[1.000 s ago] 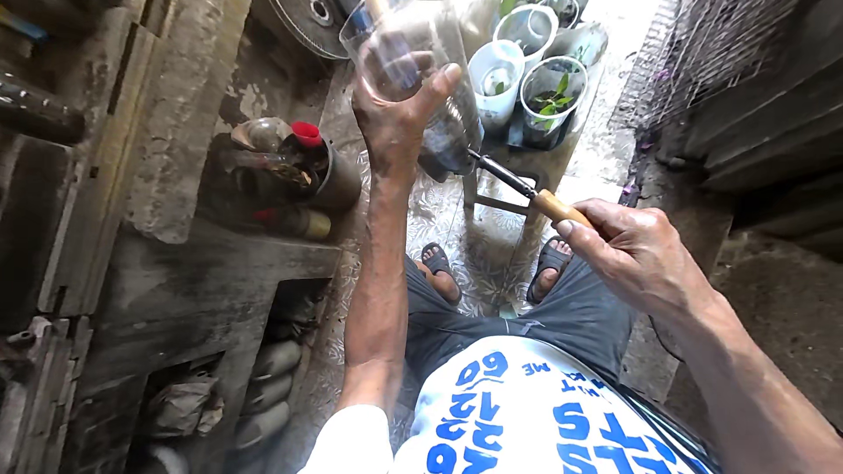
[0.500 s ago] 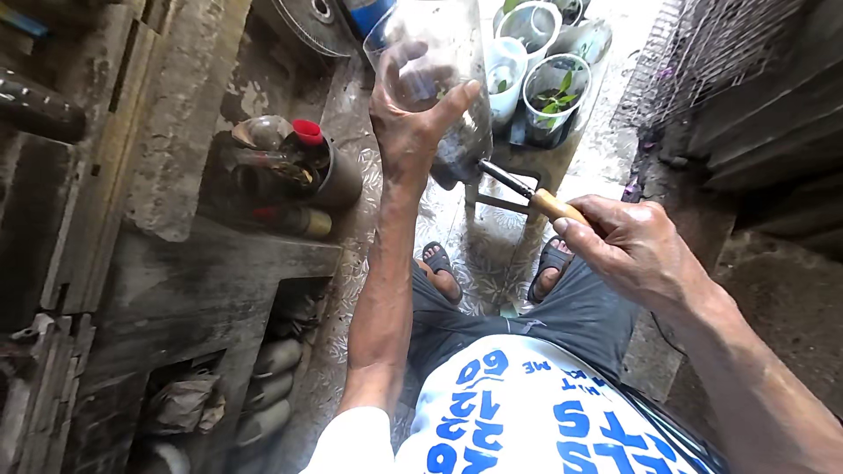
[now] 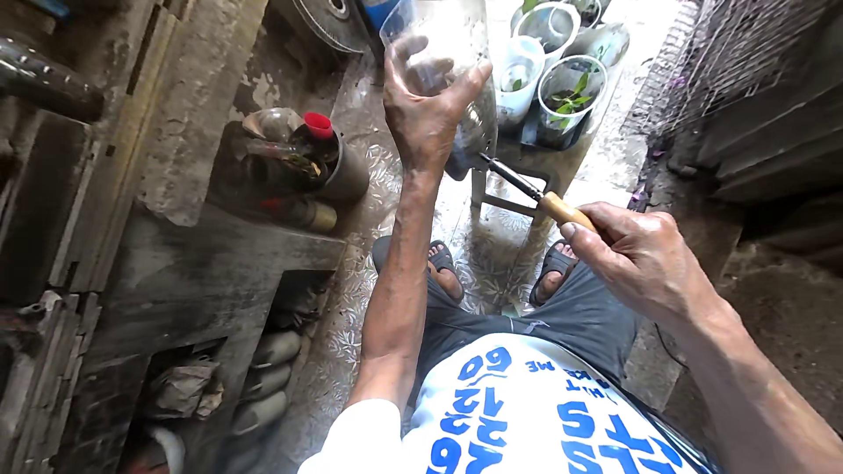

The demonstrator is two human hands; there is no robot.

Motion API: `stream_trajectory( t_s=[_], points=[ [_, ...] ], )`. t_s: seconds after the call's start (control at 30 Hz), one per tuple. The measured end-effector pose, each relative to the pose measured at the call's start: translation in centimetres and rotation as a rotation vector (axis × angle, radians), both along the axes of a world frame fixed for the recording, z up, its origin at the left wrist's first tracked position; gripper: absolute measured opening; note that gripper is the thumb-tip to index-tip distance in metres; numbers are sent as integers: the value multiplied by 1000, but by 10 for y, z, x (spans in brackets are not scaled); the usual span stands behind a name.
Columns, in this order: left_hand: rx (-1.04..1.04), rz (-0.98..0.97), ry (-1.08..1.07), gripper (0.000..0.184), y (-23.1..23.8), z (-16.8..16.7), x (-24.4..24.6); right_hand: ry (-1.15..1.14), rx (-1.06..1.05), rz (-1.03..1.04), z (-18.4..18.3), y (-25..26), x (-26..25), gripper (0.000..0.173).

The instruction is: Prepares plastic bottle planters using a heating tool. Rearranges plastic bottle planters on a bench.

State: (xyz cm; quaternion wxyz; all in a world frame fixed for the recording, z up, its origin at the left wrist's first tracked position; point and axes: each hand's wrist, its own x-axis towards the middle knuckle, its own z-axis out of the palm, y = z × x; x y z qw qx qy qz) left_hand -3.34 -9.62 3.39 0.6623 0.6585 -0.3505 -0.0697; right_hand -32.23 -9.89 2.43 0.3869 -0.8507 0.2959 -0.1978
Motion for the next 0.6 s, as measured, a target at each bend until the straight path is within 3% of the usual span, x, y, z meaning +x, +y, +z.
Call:
stream_trajectory(
  t_s=[0.6],
  points=[
    [18,-50,-14,72,6,-11,-8,33,-12,27,-5,-1,11,29]
  ],
)
